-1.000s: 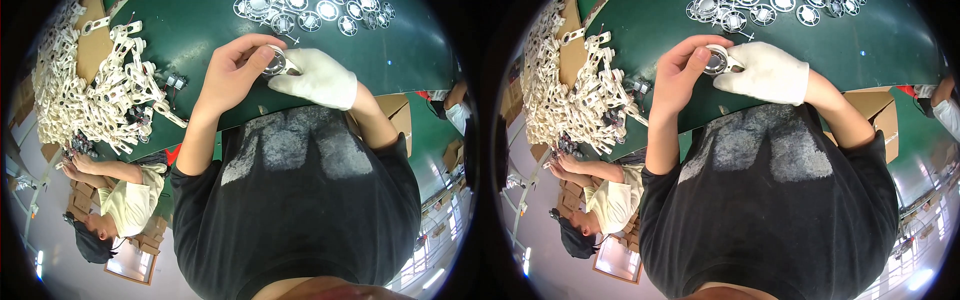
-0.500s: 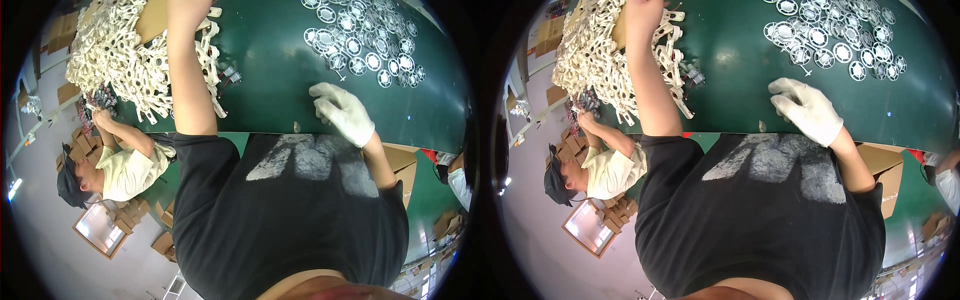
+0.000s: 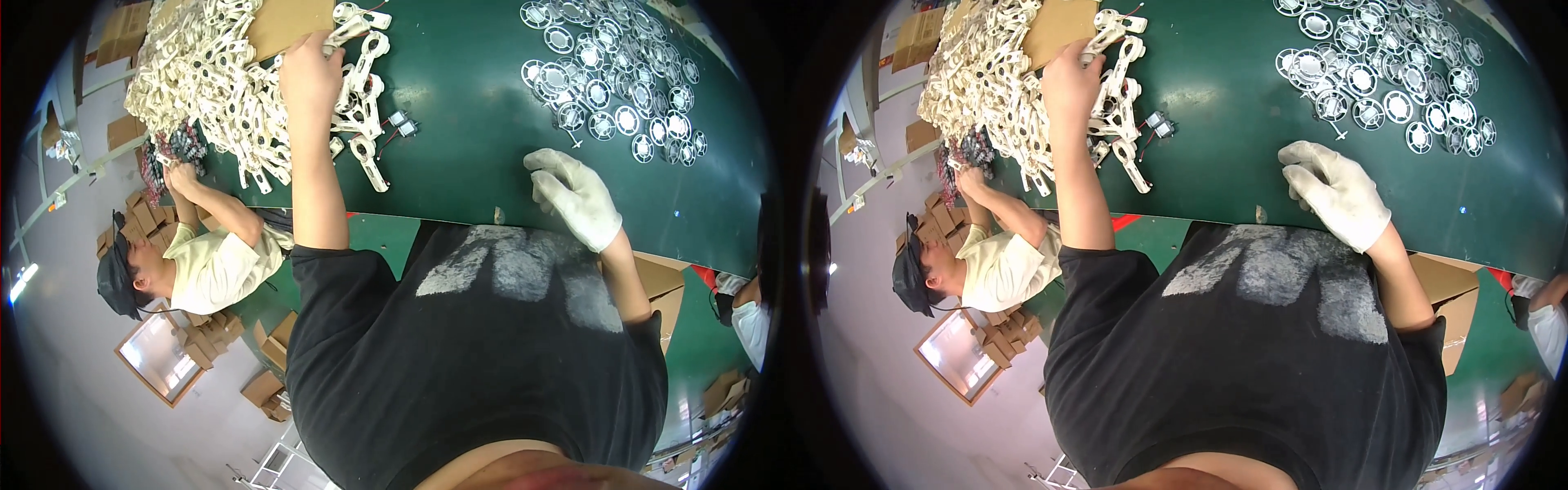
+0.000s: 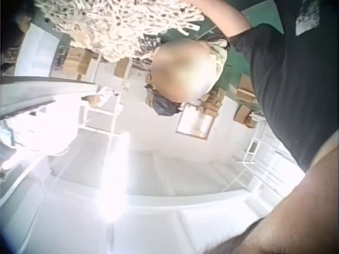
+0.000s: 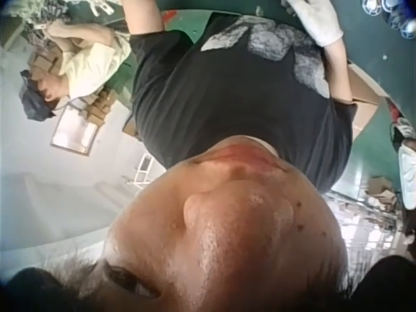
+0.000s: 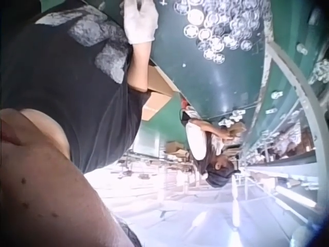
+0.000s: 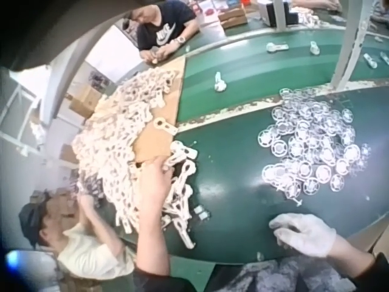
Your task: The person assembles small circular components onto white plastic frames by hand, working on a factory assembly line.
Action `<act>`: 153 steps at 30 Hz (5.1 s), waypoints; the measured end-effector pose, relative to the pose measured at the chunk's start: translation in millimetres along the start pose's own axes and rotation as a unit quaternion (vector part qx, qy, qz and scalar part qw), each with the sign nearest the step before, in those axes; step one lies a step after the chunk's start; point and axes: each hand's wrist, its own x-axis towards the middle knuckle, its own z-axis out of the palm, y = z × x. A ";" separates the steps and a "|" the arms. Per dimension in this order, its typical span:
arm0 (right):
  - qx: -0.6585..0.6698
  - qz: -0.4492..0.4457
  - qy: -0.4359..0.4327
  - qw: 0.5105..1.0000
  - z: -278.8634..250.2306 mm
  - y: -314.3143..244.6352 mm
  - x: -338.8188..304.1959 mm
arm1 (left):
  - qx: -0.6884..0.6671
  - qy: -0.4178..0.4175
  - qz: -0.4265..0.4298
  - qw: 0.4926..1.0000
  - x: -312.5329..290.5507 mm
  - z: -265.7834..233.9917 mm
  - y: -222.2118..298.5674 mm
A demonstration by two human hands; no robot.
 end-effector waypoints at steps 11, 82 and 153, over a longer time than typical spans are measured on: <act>0.110 -0.103 -0.028 0.988 -8.5 -11.9 -5.1 | -0.325 0.051 0.369 0.869 -73.2 -25.2 131.0; -0.278 -0.159 0.141 0.937 -3.8 -20.6 -17.5 | -0.559 -0.229 0.010 0.797 53.3 -10.3 90.1; -0.360 -0.052 0.241 0.900 -11.2 -29.6 -20.8 | -0.605 -0.148 0.298 0.723 -70.0 8.0 180.8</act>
